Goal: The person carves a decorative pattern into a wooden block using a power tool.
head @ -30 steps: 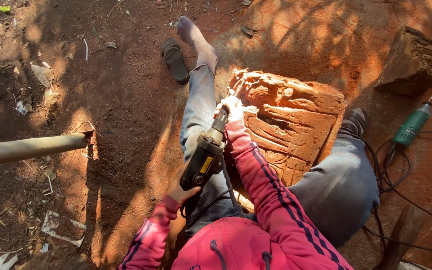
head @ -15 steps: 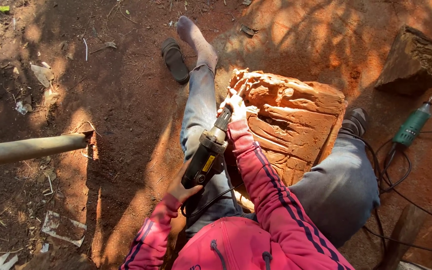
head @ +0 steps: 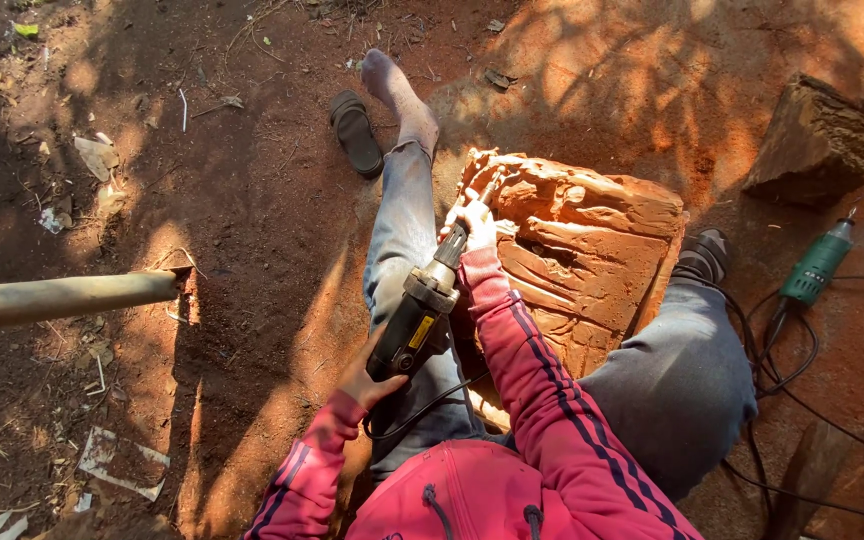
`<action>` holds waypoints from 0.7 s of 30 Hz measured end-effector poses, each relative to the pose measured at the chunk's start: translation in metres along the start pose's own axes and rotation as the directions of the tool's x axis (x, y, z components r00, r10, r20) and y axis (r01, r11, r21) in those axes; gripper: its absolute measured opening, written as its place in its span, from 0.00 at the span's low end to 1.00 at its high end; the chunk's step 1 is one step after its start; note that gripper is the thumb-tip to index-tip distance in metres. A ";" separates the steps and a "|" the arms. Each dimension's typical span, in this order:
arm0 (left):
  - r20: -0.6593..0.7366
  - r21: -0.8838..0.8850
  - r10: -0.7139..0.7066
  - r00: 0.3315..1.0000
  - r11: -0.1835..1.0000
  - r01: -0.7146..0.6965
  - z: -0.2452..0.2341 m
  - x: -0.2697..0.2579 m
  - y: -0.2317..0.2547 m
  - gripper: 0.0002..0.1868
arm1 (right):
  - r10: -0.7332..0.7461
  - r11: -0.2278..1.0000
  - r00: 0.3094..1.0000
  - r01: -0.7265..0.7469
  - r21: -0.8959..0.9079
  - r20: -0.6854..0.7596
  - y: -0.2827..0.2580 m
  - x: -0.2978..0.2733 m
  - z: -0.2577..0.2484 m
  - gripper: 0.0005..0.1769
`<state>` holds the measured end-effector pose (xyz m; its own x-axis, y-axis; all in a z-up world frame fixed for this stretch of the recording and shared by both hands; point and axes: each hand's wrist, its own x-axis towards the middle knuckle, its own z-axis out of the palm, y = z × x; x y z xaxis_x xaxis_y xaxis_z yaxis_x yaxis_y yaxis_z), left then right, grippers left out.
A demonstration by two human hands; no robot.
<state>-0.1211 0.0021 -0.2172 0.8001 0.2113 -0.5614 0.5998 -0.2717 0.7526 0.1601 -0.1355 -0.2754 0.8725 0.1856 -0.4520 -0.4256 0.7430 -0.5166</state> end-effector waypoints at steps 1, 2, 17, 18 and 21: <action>0.001 0.001 0.000 1.000 1.000 0.000 0.000 -0.001 0.004 0.58 | -0.001 1.000 1.000 0.001 0.001 -0.001 0.016 0.020 -0.018 0.17; -0.009 0.004 0.016 1.000 1.000 -0.016 0.001 -0.001 0.009 0.58 | -0.007 1.000 1.000 0.007 0.000 0.003 0.032 0.039 -0.037 0.17; -0.017 0.091 -0.025 1.000 0.996 0.026 0.004 -0.004 0.027 0.59 | 0.015 1.000 1.000 -0.015 0.002 0.013 0.003 0.008 -0.008 0.17; -0.009 0.108 -0.043 0.999 0.993 0.044 0.006 -0.005 0.031 0.59 | 0.014 1.000 1.000 -0.014 0.000 0.016 0.003 0.010 -0.009 0.18; -0.005 0.160 -0.080 0.997 0.984 0.080 -0.001 -0.008 0.035 0.58 | 0.029 0.999 1.000 -0.029 0.023 -0.003 0.005 0.008 -0.006 0.17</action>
<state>-0.1062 -0.0082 -0.1864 0.7494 0.2371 -0.6182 0.6552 -0.4006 0.6405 0.1633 -0.1344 -0.2858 0.8588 0.2051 -0.4694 -0.4452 0.7521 -0.4859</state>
